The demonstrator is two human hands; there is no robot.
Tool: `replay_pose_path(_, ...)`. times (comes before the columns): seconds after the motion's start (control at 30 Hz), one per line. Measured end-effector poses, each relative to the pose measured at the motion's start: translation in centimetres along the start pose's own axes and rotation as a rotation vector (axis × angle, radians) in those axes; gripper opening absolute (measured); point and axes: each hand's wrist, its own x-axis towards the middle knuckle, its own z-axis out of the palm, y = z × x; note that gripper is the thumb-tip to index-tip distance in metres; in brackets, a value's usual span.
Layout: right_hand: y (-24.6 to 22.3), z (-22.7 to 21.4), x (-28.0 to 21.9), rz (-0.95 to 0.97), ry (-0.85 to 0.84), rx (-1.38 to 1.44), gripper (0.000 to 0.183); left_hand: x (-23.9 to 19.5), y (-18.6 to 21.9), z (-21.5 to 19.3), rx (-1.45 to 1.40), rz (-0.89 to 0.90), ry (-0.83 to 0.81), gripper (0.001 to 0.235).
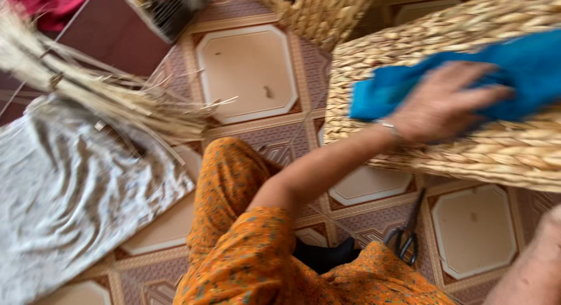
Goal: The person trims loose strands from a woven basket using shears, then wipes the basket with a blue cloth. The person rotates the basket to clean different sides and continues wiping the surface.
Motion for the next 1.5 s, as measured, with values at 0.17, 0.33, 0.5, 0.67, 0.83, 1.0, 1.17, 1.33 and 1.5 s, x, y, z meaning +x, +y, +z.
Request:
replay_pose_path(0.17,0.0,-5.7,-2.3,0.057,0.076,-0.062,0.064,-8.3,-8.1,-6.7,0.237,-0.273,0.001,0.048)
replay_pose_path(0.33,0.1,-9.2,-3.6,0.086,0.1,-0.061,0.065,-15.2,-12.8,-10.0,0.458,-0.62,-0.133,0.034)
replay_pose_path(0.5,-0.6,-9.1,-3.0,0.132,0.16,-0.154,0.061,-22.3,-15.5,-13.4,0.308,-1.201,-0.646,0.067)
replay_pose_path(0.67,-3.4,-9.4,-2.1,0.093,0.003,-0.083,0.075,-26.4,-9.8,-13.4,-0.532,-1.348,-0.499,0.075)
replay_pose_path(0.83,-6.8,-9.4,-1.4,0.369,0.095,-0.027,0.072,-22.0,-3.7,-12.1,-0.699,-1.494,-0.354,0.066)
replay_pose_path(1.0,-6.2,-12.9,-2.3,0.3,0.282,0.006,0.047,-17.4,-0.6,-13.2,-0.817,-1.329,-0.269,0.058)
replay_pose_path(1.17,-0.4,-21.6,-4.3,0.263,0.587,0.16,0.038,-7.5,1.3,-13.4,-0.71,-1.125,-0.216,0.055)
replay_pose_path(1.33,7.2,-28.1,-4.4,0.328,0.842,0.289,0.068,5.9,0.3,-9.8,-0.67,-0.718,-0.339,0.047)
replay_pose_path(1.5,14.4,-30.1,-4.3,0.535,0.911,0.279,0.102,14.0,-1.4,-3.6,-0.596,-0.847,-0.4,0.023)
